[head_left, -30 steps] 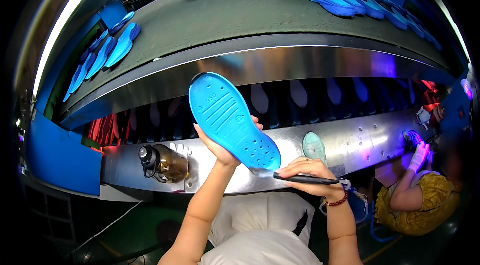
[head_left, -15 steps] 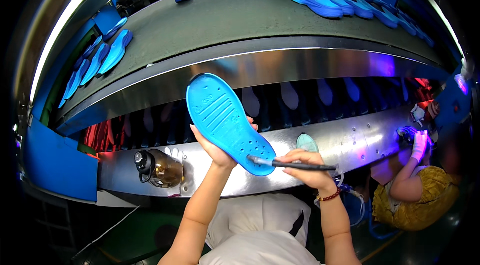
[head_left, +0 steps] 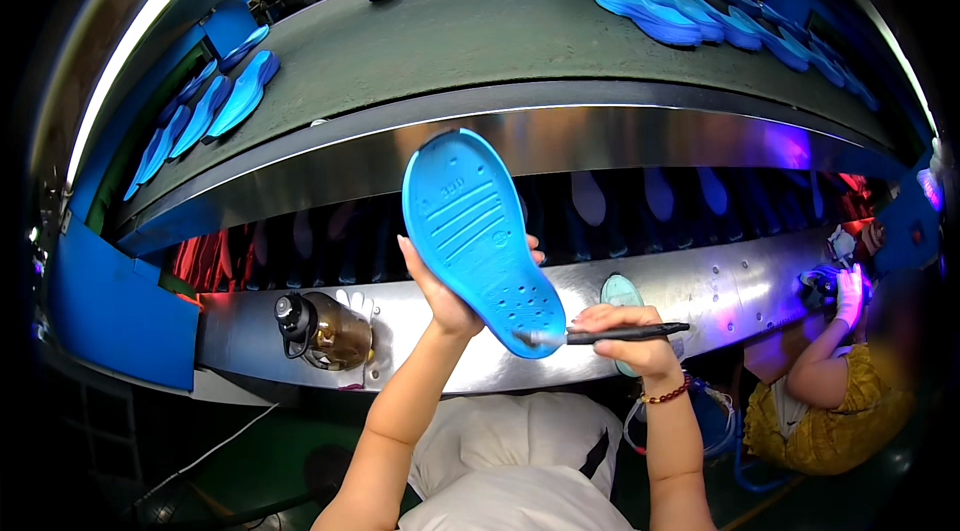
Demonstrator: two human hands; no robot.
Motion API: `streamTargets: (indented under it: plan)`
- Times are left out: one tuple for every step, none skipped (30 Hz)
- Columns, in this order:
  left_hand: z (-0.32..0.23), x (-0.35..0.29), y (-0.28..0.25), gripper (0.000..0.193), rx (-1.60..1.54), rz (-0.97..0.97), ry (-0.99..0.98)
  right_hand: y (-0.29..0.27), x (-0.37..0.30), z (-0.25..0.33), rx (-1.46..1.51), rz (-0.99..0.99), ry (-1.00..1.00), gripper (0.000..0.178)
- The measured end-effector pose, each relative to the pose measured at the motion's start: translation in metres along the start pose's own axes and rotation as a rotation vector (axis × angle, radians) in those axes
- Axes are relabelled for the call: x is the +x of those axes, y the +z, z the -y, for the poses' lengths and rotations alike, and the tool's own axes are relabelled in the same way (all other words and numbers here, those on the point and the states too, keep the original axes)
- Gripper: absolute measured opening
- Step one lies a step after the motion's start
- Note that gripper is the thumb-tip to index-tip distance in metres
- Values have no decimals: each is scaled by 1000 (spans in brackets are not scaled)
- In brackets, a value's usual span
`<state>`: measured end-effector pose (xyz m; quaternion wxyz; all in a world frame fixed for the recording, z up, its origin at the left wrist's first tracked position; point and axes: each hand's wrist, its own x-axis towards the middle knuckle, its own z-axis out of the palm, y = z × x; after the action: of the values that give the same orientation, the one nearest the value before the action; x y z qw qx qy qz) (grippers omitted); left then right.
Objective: The person picks up blue shoe soles from a conveyor belt and applies a liquid adhesive to the bottom surface using a brush.
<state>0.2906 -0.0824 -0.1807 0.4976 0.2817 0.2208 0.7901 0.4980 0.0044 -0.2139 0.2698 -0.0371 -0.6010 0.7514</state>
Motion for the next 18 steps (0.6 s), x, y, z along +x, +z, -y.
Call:
streamTargets:
  plan:
    - [0,-1,8,101,-68,-105,-65,-1,1,-3,-117,-8,25,21]
    - [1,3,8,98,-99,-166,-105,2,-2,-3,35,-70,40,20]
    - [4,-2,6,96,-132,-76,-118,12,-1,0,190,-126,50,20]
    - [10,-12,6,94,-163,14,-134,22,0,1,348,-184,60,19]
    - [21,-23,15,92,-155,39,-107,29,1,0,403,-217,33,19]
    - [27,-31,22,91,-148,61,-83,39,3,5,476,-261,32,19]
    - [28,-34,7,88,-71,145,-132,39,0,11,187,-184,89,20]
    - [29,-34,-9,83,-42,-4,-221,38,-3,19,-101,-102,142,20]
    - [28,-29,-29,80,-100,121,-291,46,-1,32,-228,-25,176,23]
    - [20,-22,-35,76,-158,244,-357,47,2,40,-414,88,72,23]
    - [14,-23,-36,64,-110,234,-355,41,4,42,-477,205,-3,23]
    - [10,-20,-33,64,-82,254,-417,33,5,47,-547,318,-86,22]
    - [7,-17,-32,63,-53,274,-479,28,5,54,-507,460,-25,23]
    - [3,-16,-29,63,-23,294,-541,28,6,55,-499,391,-6,23]
    - [1,-14,-18,57,27,262,-598,28,5,57,-500,320,15,23]
    - [1,-10,-16,57,60,257,-683,27,4,59,-500,247,35,22]
    - [1,-6,-14,56,94,254,-770,28,7,55,-543,303,-4,21]
    - [1,-5,-12,56,124,248,-853,28,10,51,-586,363,-40,20]
